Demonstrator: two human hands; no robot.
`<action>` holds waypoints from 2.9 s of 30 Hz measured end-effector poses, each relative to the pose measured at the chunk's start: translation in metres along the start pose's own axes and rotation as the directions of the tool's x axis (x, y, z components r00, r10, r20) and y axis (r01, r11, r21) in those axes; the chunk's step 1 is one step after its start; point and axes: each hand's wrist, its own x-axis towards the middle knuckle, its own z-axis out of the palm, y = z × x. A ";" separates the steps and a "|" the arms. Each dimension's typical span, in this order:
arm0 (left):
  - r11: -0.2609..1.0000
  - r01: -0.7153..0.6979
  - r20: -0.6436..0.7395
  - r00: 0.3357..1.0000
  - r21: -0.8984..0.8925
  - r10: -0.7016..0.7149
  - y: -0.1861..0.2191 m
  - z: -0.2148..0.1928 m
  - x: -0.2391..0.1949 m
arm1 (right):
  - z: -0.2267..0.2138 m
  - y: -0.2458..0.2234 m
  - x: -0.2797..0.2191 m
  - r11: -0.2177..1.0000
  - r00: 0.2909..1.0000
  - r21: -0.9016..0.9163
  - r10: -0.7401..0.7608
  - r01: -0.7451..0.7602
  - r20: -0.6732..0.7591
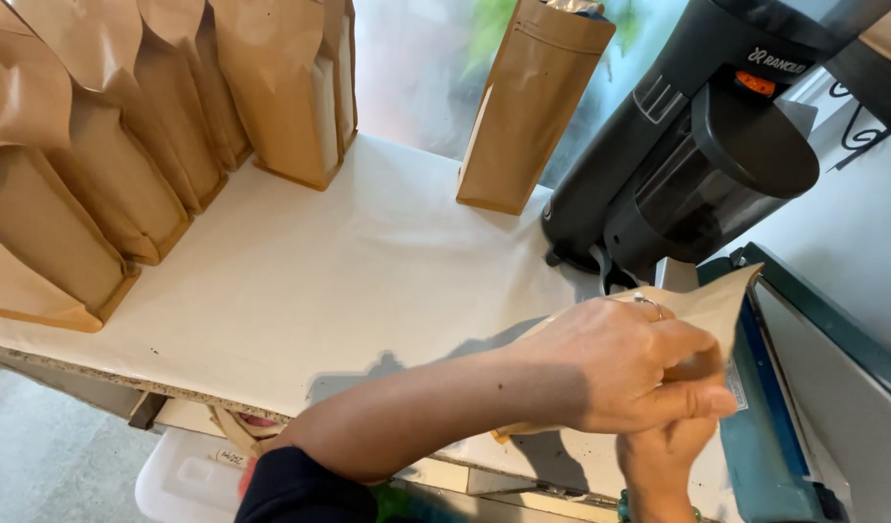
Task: Sealing coffee bags using a manual heat sealer
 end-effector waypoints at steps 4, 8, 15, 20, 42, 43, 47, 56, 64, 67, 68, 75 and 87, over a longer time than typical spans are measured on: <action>0.995 -0.032 -0.029 0.999 -0.093 0.030 -0.026 0.017 0.010 | -0.008 0.019 -0.003 0.988 0.988 0.114 0.118 -0.107 -0.098; 0.983 -0.112 -0.290 0.955 -0.143 0.067 -0.068 0.042 0.027 | -0.027 0.032 0.000 0.959 0.933 0.113 0.280 -0.261 -0.226; 0.974 -0.120 -0.599 0.801 -0.191 -0.019 -0.123 0.044 0.062 | -0.048 0.061 0.032 0.848 0.939 0.518 0.261 -0.111 -0.226; 0.835 -0.130 -0.467 0.869 -0.534 -0.163 -0.110 0.048 0.080 | -0.059 0.077 0.033 0.810 0.933 0.565 0.311 -0.159 -0.183; 0.925 0.009 -0.392 0.904 -0.379 -0.170 -0.137 0.108 0.071 | -0.074 0.076 -0.041 0.973 0.954 0.107 0.223 -0.205 -0.201; 0.922 0.004 -0.374 0.913 -0.386 -0.160 -0.123 0.113 0.084 | -0.081 0.088 -0.056 0.972 0.948 0.093 0.231 -0.215 -0.217; 0.979 -0.155 -0.332 0.938 -0.136 0.102 -0.073 0.134 0.133 | -0.111 0.123 -0.101 0.928 0.780 0.216 0.373 -0.304 -0.503; 0.944 -0.275 0.227 0.946 0.182 0.232 0.024 0.230 0.227 | -0.171 0.129 -0.143 0.793 0.583 0.022 0.466 -0.609 -0.666; 0.878 -0.278 0.506 0.861 0.388 0.049 -0.008 0.289 0.286 | -0.178 0.247 -0.206 0.645 0.927 -0.687 0.093 -0.334 -0.364; 0.900 -0.210 0.269 0.957 0.381 0.110 -0.066 0.316 0.312 | -0.143 0.230 -0.135 0.496 0.057 0.780 0.855 -0.382 -0.515; 0.870 -0.232 0.302 0.948 0.436 0.102 -0.080 0.321 0.321 | -0.138 0.224 -0.115 0.471 0.054 0.798 0.871 -0.376 -0.489; 0.876 -0.080 0.310 0.947 0.475 -0.082 -0.132 0.316 0.346 | -0.129 0.308 -0.102 0.407 0.151 0.846 0.913 -0.346 -0.378; 0.918 0.161 0.241 0.935 0.361 -0.259 -0.150 0.331 0.383 | -0.129 0.399 -0.142 0.252 0.164 0.892 0.965 -0.375 -0.204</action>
